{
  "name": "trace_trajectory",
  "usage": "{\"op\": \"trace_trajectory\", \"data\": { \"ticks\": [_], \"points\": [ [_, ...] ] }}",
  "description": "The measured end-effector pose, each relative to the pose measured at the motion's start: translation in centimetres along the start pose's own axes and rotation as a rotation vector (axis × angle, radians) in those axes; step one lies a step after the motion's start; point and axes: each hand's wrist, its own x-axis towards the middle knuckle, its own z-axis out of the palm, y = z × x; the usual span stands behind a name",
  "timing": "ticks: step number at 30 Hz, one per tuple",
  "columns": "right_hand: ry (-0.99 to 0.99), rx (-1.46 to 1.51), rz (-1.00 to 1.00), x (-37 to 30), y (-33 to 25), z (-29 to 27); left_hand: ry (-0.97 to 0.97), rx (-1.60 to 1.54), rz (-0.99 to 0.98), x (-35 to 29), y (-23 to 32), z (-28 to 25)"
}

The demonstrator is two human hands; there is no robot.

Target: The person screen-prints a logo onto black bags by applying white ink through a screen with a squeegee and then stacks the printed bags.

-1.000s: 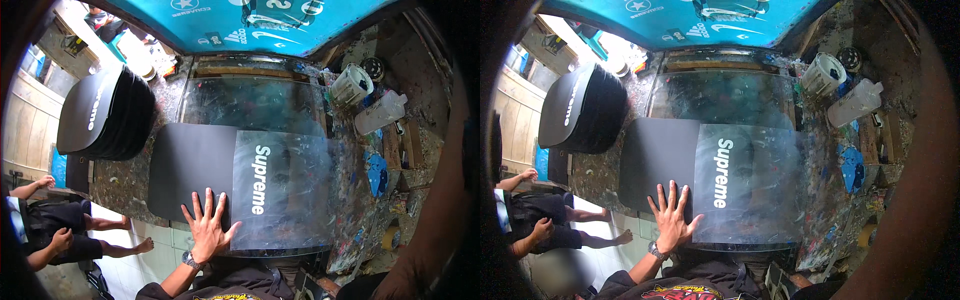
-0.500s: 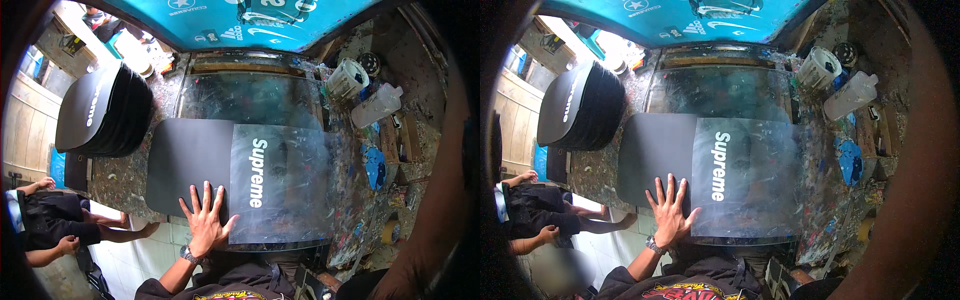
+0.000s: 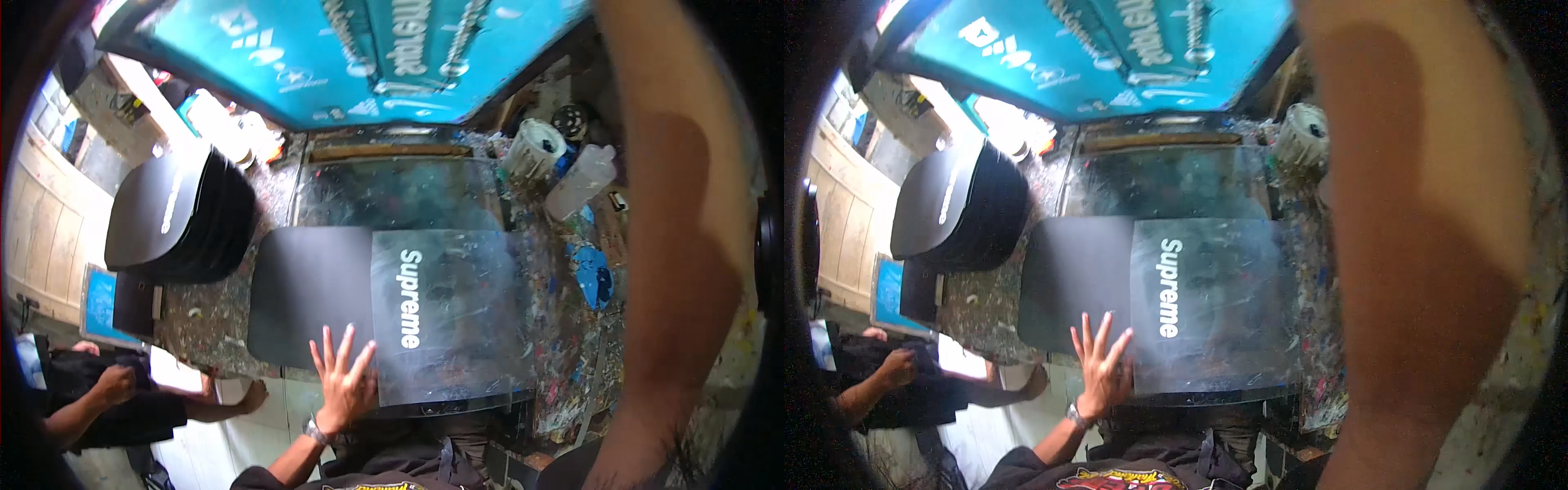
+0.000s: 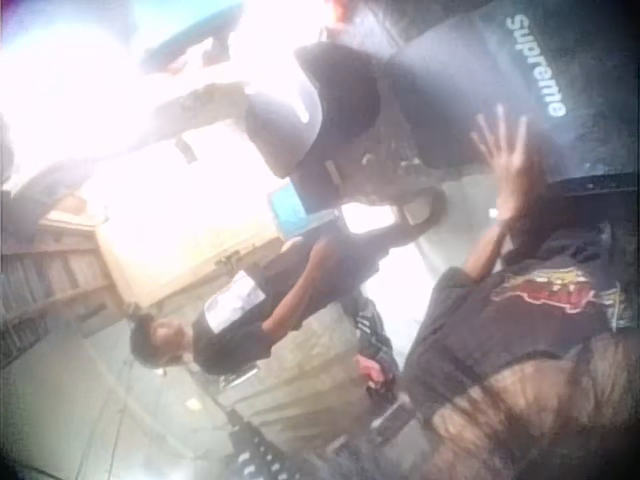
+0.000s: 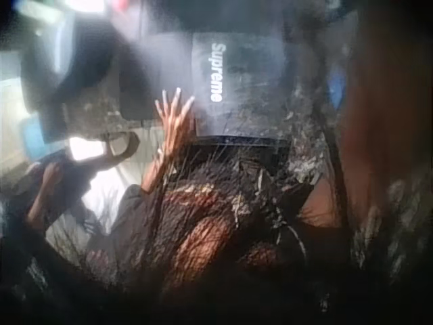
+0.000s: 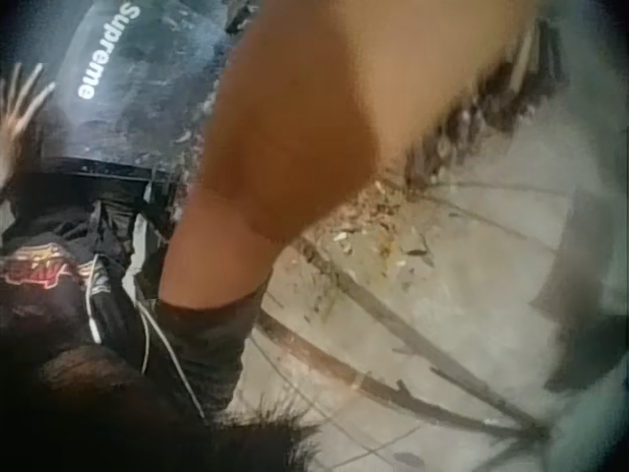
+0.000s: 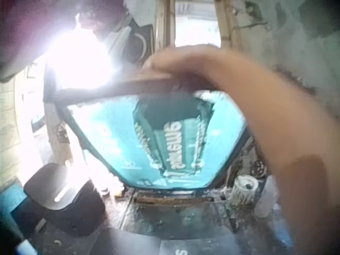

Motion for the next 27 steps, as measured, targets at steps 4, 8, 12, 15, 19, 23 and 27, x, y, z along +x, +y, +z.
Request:
{"op": "trace_trajectory", "data": {
  "ticks": [4,8,12,15,19,23,27],
  "points": [
    [-0.006,0.028,-0.035,1.8,-1.4,1.1,-0.020,-0.113,-0.111,2.0,10.0,2.2],
    [0.031,-0.087,-0.033,-3.3,-4.5,-0.7,-0.380,-1.479,-0.161,9.7,14.2,0.4],
    [0.061,-0.345,0.111,-9.8,-6.5,4.3,0.874,-0.305,0.197,12.0,7.3,-11.3],
    [0.160,-0.360,0.007,-18.2,-8.1,9.7,0.949,0.389,0.025,10.5,4.2,-19.0],
    [-0.047,-0.279,0.049,-29.8,-10.3,15.2,0.223,0.407,0.103,2.8,-0.5,-16.2],
    [-0.413,-0.125,0.177,-35.2,-7.1,21.8,0.029,0.138,0.069,-2.9,-0.5,-9.1],
    [-0.498,0.117,0.195,-37.2,-5.6,23.5,-0.050,0.036,-0.024,-4.6,-1.8,-6.4]
  ]
}}
